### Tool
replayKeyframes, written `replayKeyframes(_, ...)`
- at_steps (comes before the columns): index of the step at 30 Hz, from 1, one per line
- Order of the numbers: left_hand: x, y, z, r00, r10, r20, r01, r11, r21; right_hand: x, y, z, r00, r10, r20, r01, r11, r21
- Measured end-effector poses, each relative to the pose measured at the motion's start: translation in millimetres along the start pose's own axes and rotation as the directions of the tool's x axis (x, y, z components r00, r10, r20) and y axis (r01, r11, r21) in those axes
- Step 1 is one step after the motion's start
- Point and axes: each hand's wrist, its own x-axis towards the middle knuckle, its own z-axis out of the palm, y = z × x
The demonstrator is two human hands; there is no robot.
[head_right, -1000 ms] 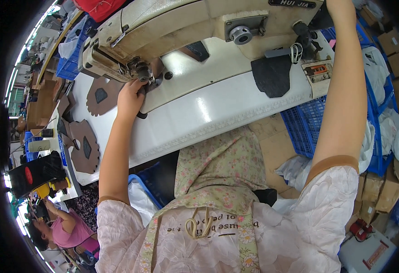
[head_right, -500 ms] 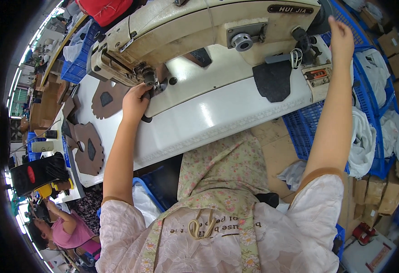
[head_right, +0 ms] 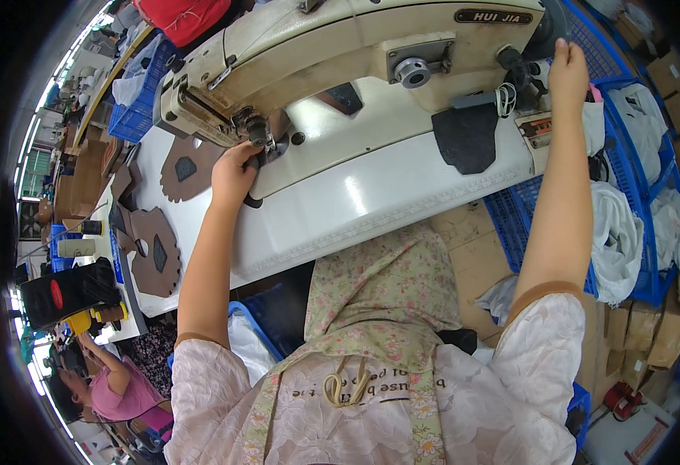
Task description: The recorder is using a sewing machine to stitch together leather components for shoe manufacturing.
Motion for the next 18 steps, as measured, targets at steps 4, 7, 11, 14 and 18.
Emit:
replayKeyframes(4,-8,-3,-5,1.000,-0.031,0.002,0.031,0.999,0.004,31,-37,-9,0.993,-0.018,0.118,0.041,0.979,-0.200)
replayKeyframes(7,-3,2,-4,0.997,-0.069,0.016,0.069,0.997,-0.019,58,-3,-11,0.987,-0.038,0.154,0.074,0.969,-0.237)
replayKeyframes(11,12,11,8,0.997,-0.046,0.055,0.046,0.999,-0.004,86,49,-39,0.963,-0.177,0.202,0.186,0.982,-0.024)
replayKeyframes(14,-9,-18,-9,0.998,-0.061,0.030,0.057,0.991,0.121,12,-5,-25,0.967,-0.105,0.231,0.077,0.989,0.125)
replayKeyframes(18,3,0,-10,0.998,-0.037,0.060,0.033,0.997,0.065,-43,26,-70,0.637,-0.100,0.764,0.343,0.925,-0.165)
